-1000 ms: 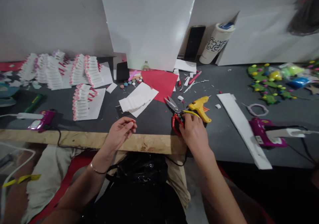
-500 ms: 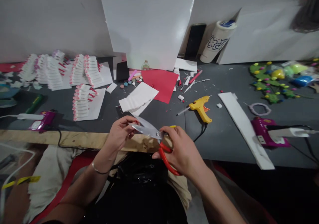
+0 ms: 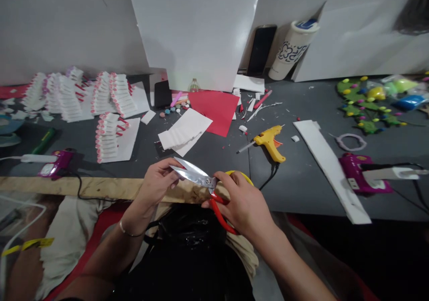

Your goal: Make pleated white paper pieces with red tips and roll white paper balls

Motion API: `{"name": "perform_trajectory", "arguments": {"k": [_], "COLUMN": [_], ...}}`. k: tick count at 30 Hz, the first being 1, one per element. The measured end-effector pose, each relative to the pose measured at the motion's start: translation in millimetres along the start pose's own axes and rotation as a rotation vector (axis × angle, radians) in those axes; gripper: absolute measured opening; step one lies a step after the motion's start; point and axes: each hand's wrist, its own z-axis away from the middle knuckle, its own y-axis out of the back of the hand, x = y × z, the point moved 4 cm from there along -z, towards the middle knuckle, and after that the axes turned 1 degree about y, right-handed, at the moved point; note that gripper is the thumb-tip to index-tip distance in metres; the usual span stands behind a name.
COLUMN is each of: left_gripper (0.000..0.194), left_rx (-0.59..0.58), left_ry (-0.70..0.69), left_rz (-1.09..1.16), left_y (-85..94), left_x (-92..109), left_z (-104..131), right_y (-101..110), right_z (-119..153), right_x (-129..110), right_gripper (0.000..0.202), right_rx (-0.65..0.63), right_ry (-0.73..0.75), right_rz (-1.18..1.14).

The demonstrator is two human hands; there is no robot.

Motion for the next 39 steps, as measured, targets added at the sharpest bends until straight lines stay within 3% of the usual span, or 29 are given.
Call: {"name": "perform_trajectory", "arguments": {"k": [10, 18, 22, 25, 30, 32, 35, 37, 39], "left_gripper": [0.017, 0.017, 0.016, 0.014, 0.014, 0.015, 0.013, 0.011, 0.010], "left_rx": [-0.036, -0.065, -0.051, -0.019, 0.068, 0.085, 0.100, 0.117, 0.134], "left_ry": [0.029, 0.066, 0.042, 0.004, 0.040, 0.045, -0.008, -0.081, -0.159], "left_rz": [-0.004, -0.028, 0.056, 0.109, 0.088, 0.060, 0.006, -0.044, -0.101], "left_y": [-3.7, -11.1, -13.6, -10.9, 1.2, 5.3, 9.1, 11.3, 13.8], "left_x": [2, 1, -6, -11, -16, -17, -16, -14, -12], "left_z": [1, -2, -6, -9, -10, -9, -7, -7, -8], "right_y": [2, -1, 5, 8, 1, -1, 1, -2, -13], "right_z": [5, 15, 4, -18, -49, -52, -52, -55, -61], "right_x": [2, 9, 33, 59, 85, 80, 52, 24, -4], "right_gripper": [0.036, 0.027, 0.030, 0.043, 0.053, 0.047, 0.035, 0.028, 0.022], "right_rx": [-0.005, 0.063, 0.169, 0.232, 0.241, 0.204, 0.228, 0.237, 0.127], "right_ry": [0.006, 0.022, -0.107, -0.237, -0.244, -0.214, -0.150, -0.050, 0.067], "right_rz": [0.038, -0.037, -0.100, -0.005, 0.178, 0.247, 0.236, 0.039, -0.228]}}
